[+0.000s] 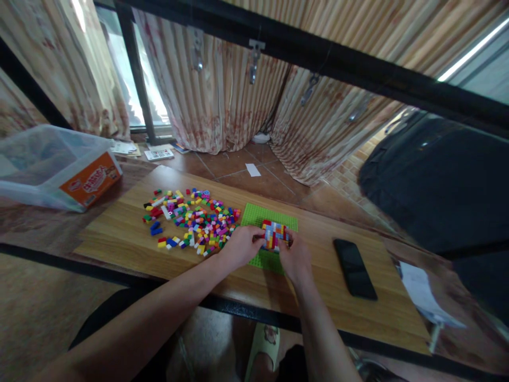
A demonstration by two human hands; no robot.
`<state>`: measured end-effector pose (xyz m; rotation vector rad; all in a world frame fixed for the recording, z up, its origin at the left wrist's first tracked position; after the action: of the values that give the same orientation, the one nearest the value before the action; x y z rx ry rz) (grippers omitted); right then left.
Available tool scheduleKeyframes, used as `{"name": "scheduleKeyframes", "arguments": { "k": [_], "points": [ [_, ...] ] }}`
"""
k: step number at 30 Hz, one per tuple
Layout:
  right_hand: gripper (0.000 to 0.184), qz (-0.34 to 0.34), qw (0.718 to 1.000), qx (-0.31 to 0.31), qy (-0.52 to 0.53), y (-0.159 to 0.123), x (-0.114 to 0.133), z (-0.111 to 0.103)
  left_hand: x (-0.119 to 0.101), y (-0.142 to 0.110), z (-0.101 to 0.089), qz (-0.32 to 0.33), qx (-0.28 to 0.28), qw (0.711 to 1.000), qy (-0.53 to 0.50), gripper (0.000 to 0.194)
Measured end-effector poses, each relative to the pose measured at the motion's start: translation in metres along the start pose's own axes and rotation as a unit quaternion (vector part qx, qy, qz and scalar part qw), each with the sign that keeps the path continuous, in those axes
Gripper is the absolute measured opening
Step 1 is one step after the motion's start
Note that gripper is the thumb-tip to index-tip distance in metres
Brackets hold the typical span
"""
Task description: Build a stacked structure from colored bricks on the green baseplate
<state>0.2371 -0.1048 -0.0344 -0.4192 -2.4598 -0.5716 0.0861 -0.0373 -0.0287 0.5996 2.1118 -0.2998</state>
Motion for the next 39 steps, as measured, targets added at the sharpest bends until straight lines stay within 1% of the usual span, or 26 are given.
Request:
{"name": "scheduleKeyframes", "arguments": {
  "k": [4, 9, 16, 20, 25, 27, 29, 31, 33, 35, 39],
  "points": [
    [0.038, 0.002, 1.000, 0.014, 0.022, 0.002, -0.004, -0.001, 0.004, -0.001, -0.002, 0.012, 0.011, 0.999, -0.034, 0.029],
    [0.041, 0.014, 0.999, 0.020, 0.038, 0.002, -0.005, -0.002, 0.009, 0.001, -0.006, 0.009, 0.043, 0.998, -0.038, 0.032],
    [0.044, 0.016, 0.999, 0.038, 0.035, 0.001, -0.001, -0.006, 0.005, 0.003, -0.007, 0.021, 0.075, 0.996, -0.053, 0.031],
    [0.045, 0.008, 0.998, 0.046, 0.033, 0.000, 0.000, -0.006, 0.004, 0.004, -0.009, 0.021, 0.071, 0.996, -0.051, 0.030],
    [0.042, -0.018, 0.999, 0.028, -0.005, -0.002, 0.003, -0.006, 0.004, 0.003, -0.008, 0.021, 0.057, 0.998, -0.029, 0.029],
    [0.039, -0.042, 0.998, -0.007, -0.035, -0.002, 0.007, -0.009, 0.003, 0.001, -0.007, 0.031, 0.044, 0.998, -0.017, 0.027],
    [0.033, -0.088, 0.994, -0.047, -0.048, -0.002, 0.012, -0.011, 0.003, -0.002, -0.005, 0.040, 0.021, 0.999, -0.001, 0.024],
    [0.031, -0.141, 0.988, -0.059, -0.035, -0.003, 0.018, -0.011, 0.002, -0.006, -0.004, 0.050, -0.003, 0.999, 0.016, 0.020],
    [0.035, -0.182, 0.982, -0.036, -0.019, -0.004, 0.023, -0.008, 0.000, -0.010, -0.002, 0.066, -0.019, 0.997, 0.029, 0.017],
    [0.038, -0.209, 0.977, -0.001, -0.029, -0.006, 0.025, -0.003, -0.002, -0.013, 0.000, 0.080, -0.031, 0.995, 0.045, 0.016],
    [0.045, -0.231, 0.968, 0.048, -0.083, -0.010, 0.027, 0.005, -0.005, -0.017, 0.002, 0.094, -0.038, 0.990, 0.100, 0.021]
  ]
}}
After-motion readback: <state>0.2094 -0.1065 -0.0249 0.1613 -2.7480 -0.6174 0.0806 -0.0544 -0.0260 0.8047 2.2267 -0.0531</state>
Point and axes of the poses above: each hand's wrist, its own y-axis towards the middle knuckle, its own z-axis out of the palm, x = y × z, the point moved 3 cm from there along y, towards the middle knuckle, and after that the axes turned 10 degrees about -z, right-handed, at the moved point
